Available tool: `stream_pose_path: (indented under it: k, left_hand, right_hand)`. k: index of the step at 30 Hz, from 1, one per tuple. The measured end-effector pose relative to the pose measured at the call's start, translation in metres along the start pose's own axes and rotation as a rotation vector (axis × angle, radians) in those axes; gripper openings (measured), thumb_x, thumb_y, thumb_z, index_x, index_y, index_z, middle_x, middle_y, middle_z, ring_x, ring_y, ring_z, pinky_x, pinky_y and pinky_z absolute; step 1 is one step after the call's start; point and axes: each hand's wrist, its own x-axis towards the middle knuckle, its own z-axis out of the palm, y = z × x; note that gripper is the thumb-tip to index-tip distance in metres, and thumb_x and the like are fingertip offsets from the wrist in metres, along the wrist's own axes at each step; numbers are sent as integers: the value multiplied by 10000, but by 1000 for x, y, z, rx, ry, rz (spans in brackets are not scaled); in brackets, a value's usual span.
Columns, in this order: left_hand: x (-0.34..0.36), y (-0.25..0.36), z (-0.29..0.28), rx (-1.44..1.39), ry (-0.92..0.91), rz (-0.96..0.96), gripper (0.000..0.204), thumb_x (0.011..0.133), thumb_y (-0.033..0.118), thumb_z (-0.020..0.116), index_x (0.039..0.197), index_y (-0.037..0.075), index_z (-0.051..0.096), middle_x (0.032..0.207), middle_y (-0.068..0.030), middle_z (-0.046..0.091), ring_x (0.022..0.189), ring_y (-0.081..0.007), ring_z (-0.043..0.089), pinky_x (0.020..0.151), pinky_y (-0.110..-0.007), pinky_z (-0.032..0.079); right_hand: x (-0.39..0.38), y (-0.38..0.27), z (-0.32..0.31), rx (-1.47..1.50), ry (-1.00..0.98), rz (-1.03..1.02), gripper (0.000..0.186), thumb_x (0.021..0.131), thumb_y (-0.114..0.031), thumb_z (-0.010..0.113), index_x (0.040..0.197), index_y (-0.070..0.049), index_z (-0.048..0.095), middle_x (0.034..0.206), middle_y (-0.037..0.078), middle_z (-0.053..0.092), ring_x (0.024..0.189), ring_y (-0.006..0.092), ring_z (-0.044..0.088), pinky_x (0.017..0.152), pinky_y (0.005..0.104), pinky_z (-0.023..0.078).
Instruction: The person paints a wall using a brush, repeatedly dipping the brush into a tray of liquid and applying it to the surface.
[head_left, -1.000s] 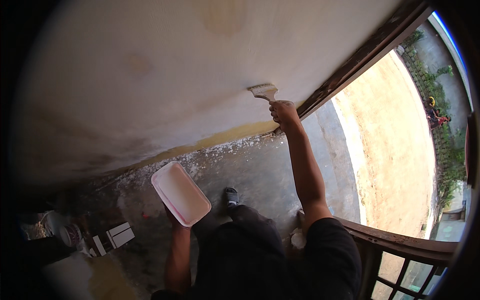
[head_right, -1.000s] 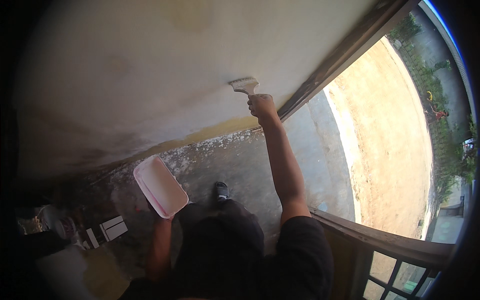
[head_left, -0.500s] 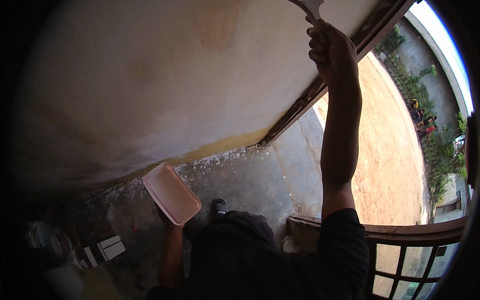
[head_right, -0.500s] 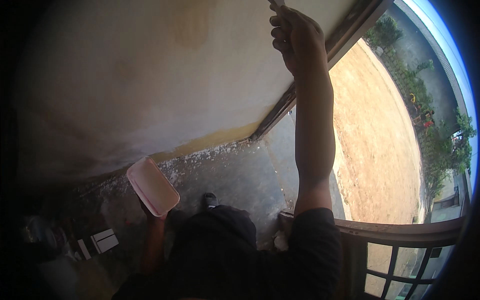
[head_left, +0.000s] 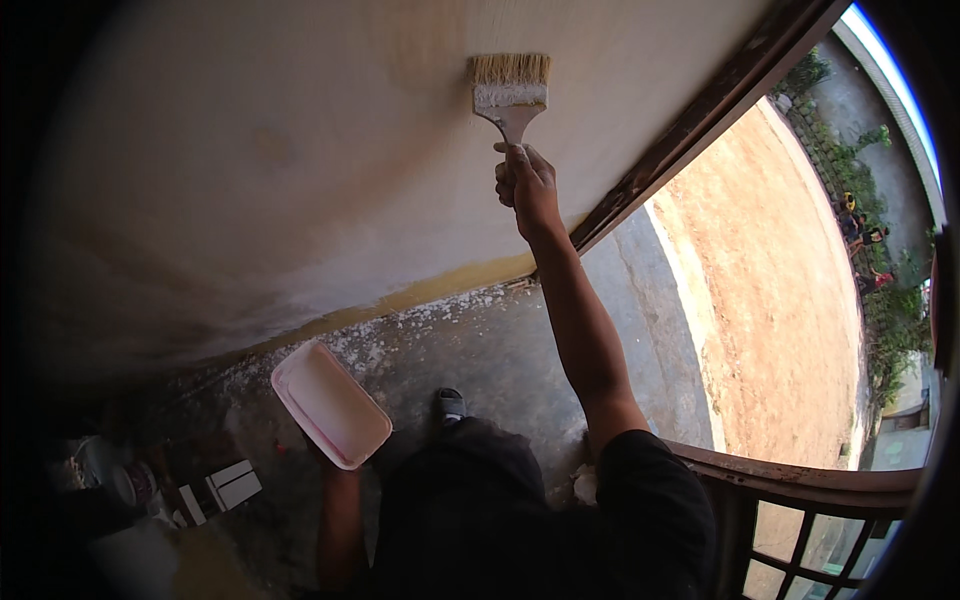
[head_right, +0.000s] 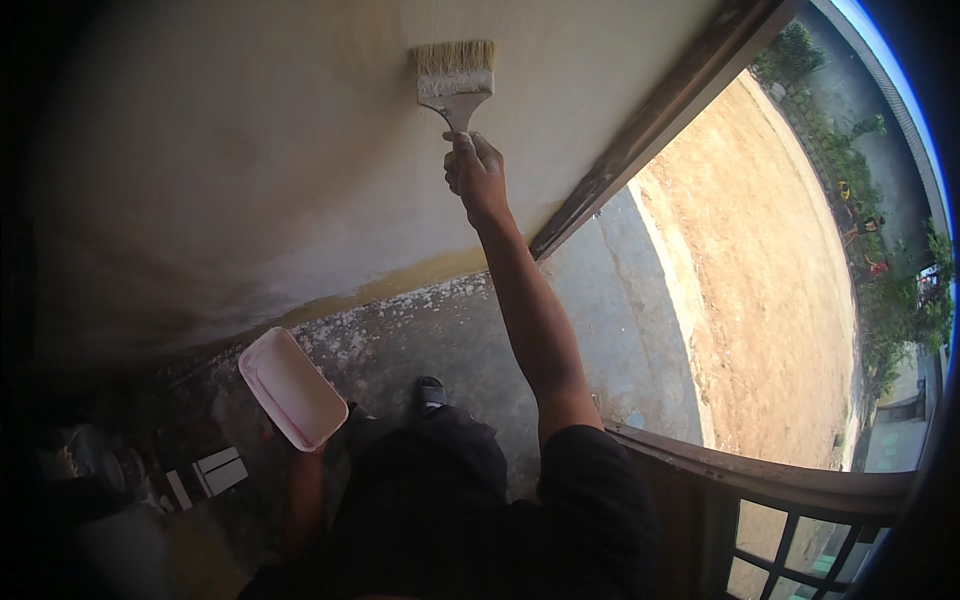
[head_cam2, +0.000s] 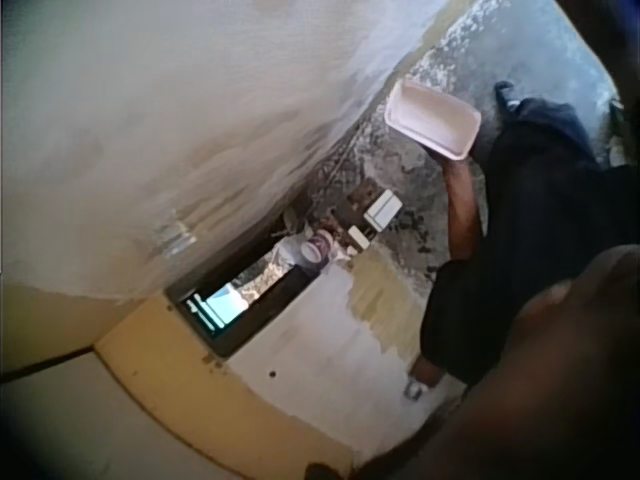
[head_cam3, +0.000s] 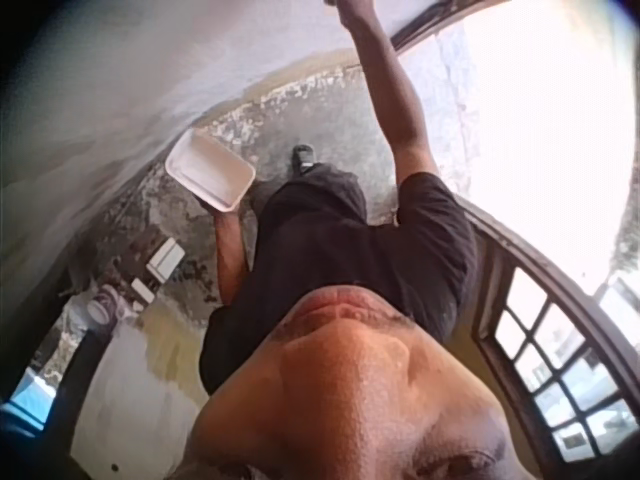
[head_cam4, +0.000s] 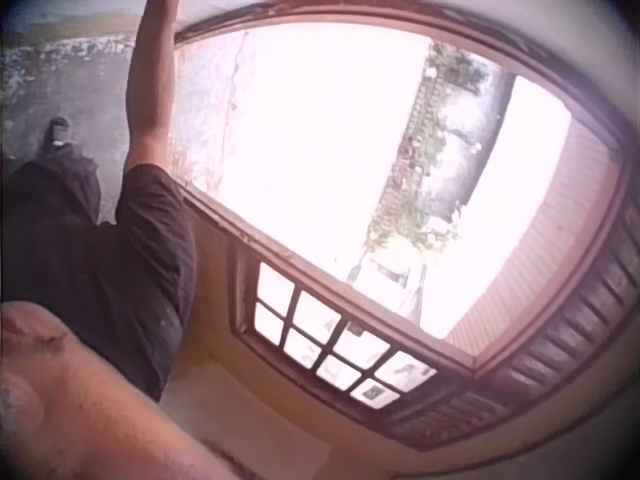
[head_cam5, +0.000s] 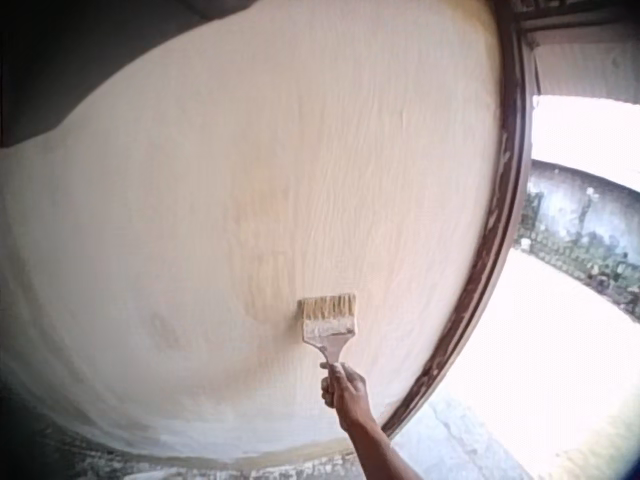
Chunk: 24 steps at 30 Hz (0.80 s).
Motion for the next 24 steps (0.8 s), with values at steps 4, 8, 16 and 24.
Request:
stream_pose_path:
  k: [4,8,16,24]
  left_hand:
    - [-7,1,-14,-19,33,-1,920,777,615,673,1510,174,335,1432,-136,472,1252,-396,497,983,-624,436]
    - [-15,4,-36,-58,106,-9,1055,683,649,765,1519,181,324,1448,-146,455,1268,-421,473,995,-647,411]
    - [-1,-8,-22,-112,-233,-2,1118,650,678,768,1534,182,296,1481,-150,424,1294,-442,447,1031,-671,368]
    - [-17,-9,-29,-39,-37,60,969,751,624,659,1529,171,302,1473,-133,438,1291,-401,466,1033,-621,396]
  right_hand:
    - [-16,66,-14,13,3,97,340,1061,-288,457,1161,17,568,658,-52,396,507,31,309,443,214,251]
    - [-28,129,-34,-34,28,213,325,1060,-292,458,1148,-7,587,655,-45,424,492,34,337,428,216,258]
    - [-57,205,-77,-214,88,494,366,1019,-358,507,1110,-17,606,646,-25,455,454,63,374,402,241,292]
    - [-68,203,-75,-241,139,725,310,997,-303,528,1038,-1,585,656,-16,470,447,74,381,398,250,302]
